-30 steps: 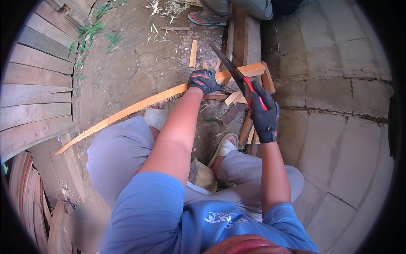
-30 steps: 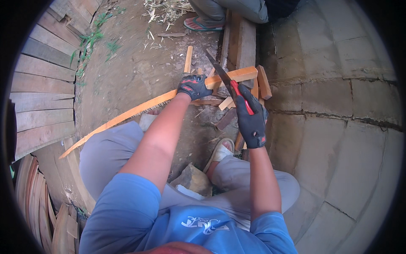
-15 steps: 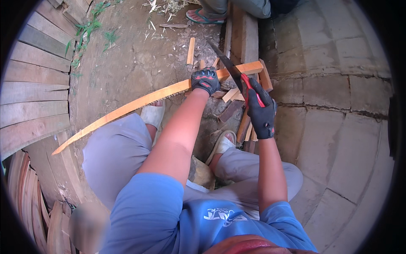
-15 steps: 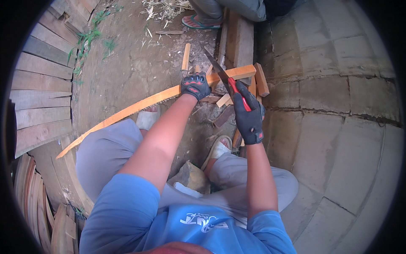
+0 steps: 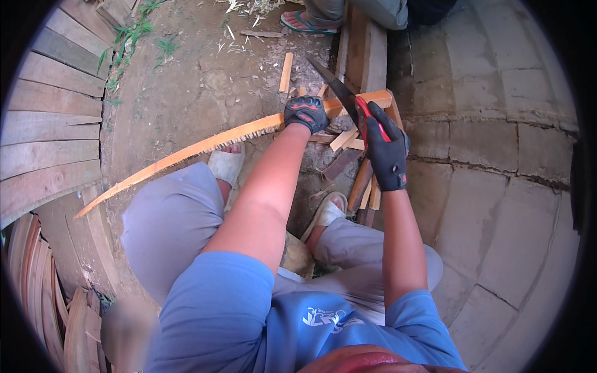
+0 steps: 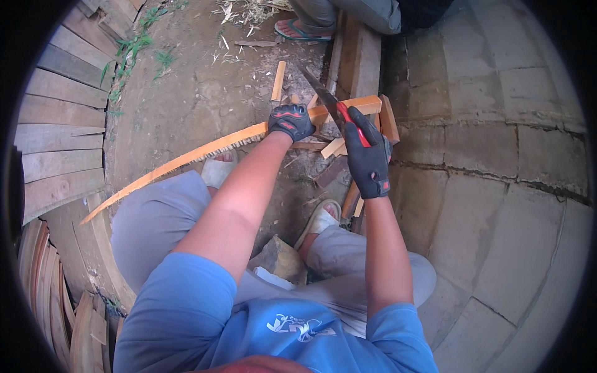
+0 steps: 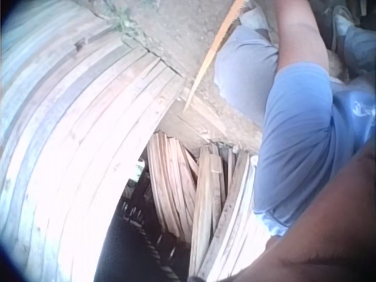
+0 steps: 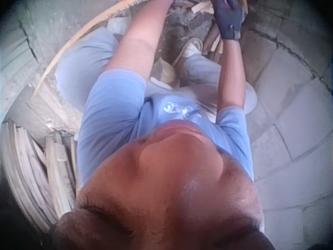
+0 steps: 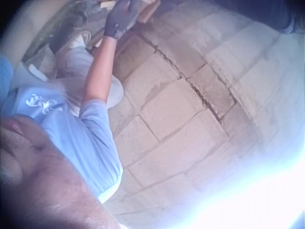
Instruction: The person uses a hand saw to cut a thin wooden strip into smaller pieces while seated on the ground. The cut pieces fall onto the dirt surface near a wooden fence and a concrete wall.
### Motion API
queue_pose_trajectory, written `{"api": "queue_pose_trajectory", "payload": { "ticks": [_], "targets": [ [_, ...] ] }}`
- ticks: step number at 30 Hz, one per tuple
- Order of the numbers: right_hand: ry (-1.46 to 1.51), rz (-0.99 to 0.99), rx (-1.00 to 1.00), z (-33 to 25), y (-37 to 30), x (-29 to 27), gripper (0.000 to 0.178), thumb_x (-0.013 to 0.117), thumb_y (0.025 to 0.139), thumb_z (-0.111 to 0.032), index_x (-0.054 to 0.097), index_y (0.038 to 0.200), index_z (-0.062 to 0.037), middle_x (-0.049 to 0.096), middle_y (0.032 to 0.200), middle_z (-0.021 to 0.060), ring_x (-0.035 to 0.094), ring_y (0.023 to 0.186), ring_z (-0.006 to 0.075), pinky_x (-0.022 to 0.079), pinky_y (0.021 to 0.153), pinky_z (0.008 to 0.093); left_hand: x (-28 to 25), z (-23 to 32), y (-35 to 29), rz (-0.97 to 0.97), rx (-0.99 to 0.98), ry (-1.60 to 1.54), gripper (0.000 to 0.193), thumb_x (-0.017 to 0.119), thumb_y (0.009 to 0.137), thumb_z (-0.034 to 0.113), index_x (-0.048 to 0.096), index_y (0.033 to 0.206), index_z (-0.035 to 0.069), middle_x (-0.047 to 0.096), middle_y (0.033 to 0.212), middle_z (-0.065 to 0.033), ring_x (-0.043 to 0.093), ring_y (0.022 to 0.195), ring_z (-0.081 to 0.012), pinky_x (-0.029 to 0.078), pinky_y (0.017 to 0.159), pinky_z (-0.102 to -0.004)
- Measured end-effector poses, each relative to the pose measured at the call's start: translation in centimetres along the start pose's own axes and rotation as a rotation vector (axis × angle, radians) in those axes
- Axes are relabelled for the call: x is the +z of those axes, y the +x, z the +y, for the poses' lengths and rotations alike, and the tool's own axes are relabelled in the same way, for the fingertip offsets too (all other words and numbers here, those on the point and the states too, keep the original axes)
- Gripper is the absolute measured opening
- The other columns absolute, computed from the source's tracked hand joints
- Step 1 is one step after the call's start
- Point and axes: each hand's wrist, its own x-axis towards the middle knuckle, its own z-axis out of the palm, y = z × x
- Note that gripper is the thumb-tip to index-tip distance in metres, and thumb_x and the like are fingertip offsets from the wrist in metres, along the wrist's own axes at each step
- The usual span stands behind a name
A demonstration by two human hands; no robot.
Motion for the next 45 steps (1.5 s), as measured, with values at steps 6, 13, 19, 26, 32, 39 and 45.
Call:
{"api": "queue_pose_trajectory", "payload": {
  "ticks": [6,13,19,26,32,39,45],
  "targets": [
    [-0.027,-0.034,0.039,0.0,1.1,0.3,0.037,0.068,0.101,-0.026,0.076,0.133,-0.0091,0.080,0.115,0.0185,0.076,0.109,0.0301,0.056,0.098,0.0377,0.3,-0.3,-0.2,0.024,-0.021,-0.010,0.053,0.077,0.084,0.045,0.077,0.124,0.009,0.077,0.125,-0.0165,0.075,0.116,-0.0321,0.059,0.100,-0.0437],
    [-0.122,0.007,-0.093,2.1,2.9,3.1,0.038,0.069,0.101,-0.030,0.076,0.131,-0.0083,0.078,0.122,0.0189,0.074,0.118,0.0319,0.054,0.103,0.0403,-0.7,0.9,-0.9,0.004,-0.016,-0.021,0.053,0.076,0.085,0.044,0.077,0.125,0.010,0.077,0.126,-0.0167,0.074,0.117,-0.0323,0.059,0.101,-0.0437],
    [-0.049,-0.048,-0.042,0.7,4.2,3.2,0.039,0.069,0.100,-0.031,0.076,0.131,-0.0078,0.077,0.126,0.0173,0.073,0.121,0.0309,0.053,0.107,0.0394,-0.3,-0.3,-0.3,0.033,-0.014,-0.014,0.053,0.078,0.084,0.047,0.078,0.122,0.010,0.077,0.124,-0.0177,0.075,0.115,-0.0319,0.059,0.100,-0.0437],
    [-0.149,-0.024,-0.065,1.6,5.1,5.2,0.039,0.068,0.100,-0.031,0.077,0.132,-0.0103,0.077,0.128,0.0167,0.072,0.122,0.0317,0.052,0.107,0.0388,1.3,0.1,-0.3,0.122,-0.009,-0.026,0.046,0.078,0.082,0.043,0.079,0.115,0.011,0.079,0.117,-0.0158,0.077,0.108,-0.0320,0.060,0.095,-0.0457],
    [-0.110,-0.012,-0.057,2.6,6.5,6.4,0.040,0.068,0.099,-0.035,0.078,0.130,-0.0114,0.077,0.128,0.0161,0.071,0.123,0.0341,0.052,0.109,0.0402,2.5,0.3,-1.2,0.201,-0.018,-0.055,0.040,0.078,0.082,0.039,0.080,0.111,0.011,0.080,0.108,-0.0160,0.077,0.106,-0.0325,0.060,0.092,-0.0435],
    [-0.030,0.023,-0.024,3.5,7.1,6.3,0.039,0.071,0.098,-0.032,0.078,0.130,-0.0098,0.078,0.127,0.0157,0.073,0.120,0.0303,0.053,0.106,0.0375,2.3,-0.2,-0.5,0.174,-0.003,-0.008,0.045,0.077,0.083,0.040,0.078,0.118,0.012,0.078,0.119,-0.0157,0.076,0.111,-0.0308,0.059,0.097,-0.0439],
    [0.064,0.062,0.067,3.8,5.8,6.1,0.038,0.070,0.100,-0.029,0.077,0.133,-0.0115,0.079,0.126,0.0130,0.073,0.120,0.0244,0.053,0.105,0.0357,2.0,0.0,-0.4,0.150,-0.024,-0.024,0.046,0.077,0.084,0.042,0.078,0.119,0.012,0.077,0.122,-0.0160,0.076,0.113,-0.0303,0.059,0.098,-0.0435]
  ]
}}
